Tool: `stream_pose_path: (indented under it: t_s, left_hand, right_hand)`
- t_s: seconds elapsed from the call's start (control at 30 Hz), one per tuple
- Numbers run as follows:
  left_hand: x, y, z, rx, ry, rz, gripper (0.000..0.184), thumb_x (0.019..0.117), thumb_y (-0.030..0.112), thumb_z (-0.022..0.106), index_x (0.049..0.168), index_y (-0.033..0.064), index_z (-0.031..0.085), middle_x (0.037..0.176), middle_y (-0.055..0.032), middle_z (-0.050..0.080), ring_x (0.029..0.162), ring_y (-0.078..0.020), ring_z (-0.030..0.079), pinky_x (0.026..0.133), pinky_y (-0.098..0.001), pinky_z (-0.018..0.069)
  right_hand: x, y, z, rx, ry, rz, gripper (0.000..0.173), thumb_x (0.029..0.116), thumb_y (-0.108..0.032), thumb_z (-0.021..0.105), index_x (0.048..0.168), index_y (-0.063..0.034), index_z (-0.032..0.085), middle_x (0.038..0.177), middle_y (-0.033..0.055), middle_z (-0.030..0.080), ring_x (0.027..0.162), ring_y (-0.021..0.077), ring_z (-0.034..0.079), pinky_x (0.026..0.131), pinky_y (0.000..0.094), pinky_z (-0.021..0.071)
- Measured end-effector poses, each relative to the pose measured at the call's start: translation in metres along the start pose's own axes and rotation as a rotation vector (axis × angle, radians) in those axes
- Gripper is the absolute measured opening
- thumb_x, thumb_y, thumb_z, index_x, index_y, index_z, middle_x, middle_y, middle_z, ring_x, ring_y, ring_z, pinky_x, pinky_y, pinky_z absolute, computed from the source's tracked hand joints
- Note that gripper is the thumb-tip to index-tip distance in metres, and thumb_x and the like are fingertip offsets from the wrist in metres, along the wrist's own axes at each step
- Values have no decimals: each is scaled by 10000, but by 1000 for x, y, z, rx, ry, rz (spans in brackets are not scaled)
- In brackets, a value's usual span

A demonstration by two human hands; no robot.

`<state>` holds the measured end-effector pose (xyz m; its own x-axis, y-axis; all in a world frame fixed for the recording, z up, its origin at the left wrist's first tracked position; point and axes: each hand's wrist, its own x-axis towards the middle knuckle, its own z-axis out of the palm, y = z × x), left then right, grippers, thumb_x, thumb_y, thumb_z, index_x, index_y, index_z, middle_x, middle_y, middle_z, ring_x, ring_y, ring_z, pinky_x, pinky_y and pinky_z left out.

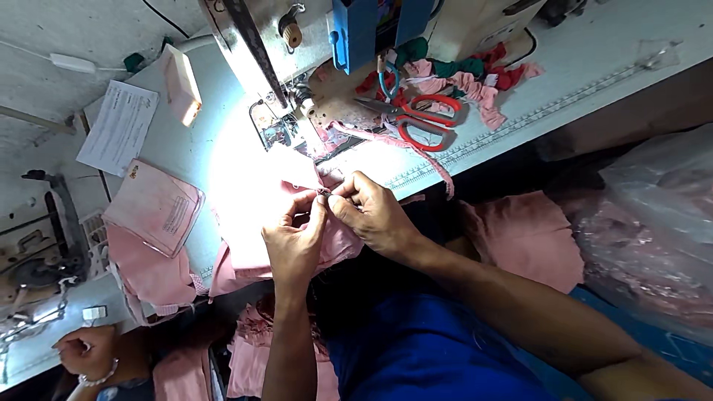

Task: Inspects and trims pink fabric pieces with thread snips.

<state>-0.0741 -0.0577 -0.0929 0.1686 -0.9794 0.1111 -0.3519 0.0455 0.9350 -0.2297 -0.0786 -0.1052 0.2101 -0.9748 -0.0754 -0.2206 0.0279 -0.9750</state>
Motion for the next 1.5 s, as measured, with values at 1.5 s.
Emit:
stream_pose_path:
  t_s: [1.5]
  left_hand:
    - [-1,-5,2,-48,-26,26,143,946,75,693,1072,39,749,931,-20,753,794,-98,725,700,-257,628]
  right_hand:
    - [6,5,-2,164,8,53,137,1004,-195,611,920,-90,585,615,12,549,466,92,491,426,243,402]
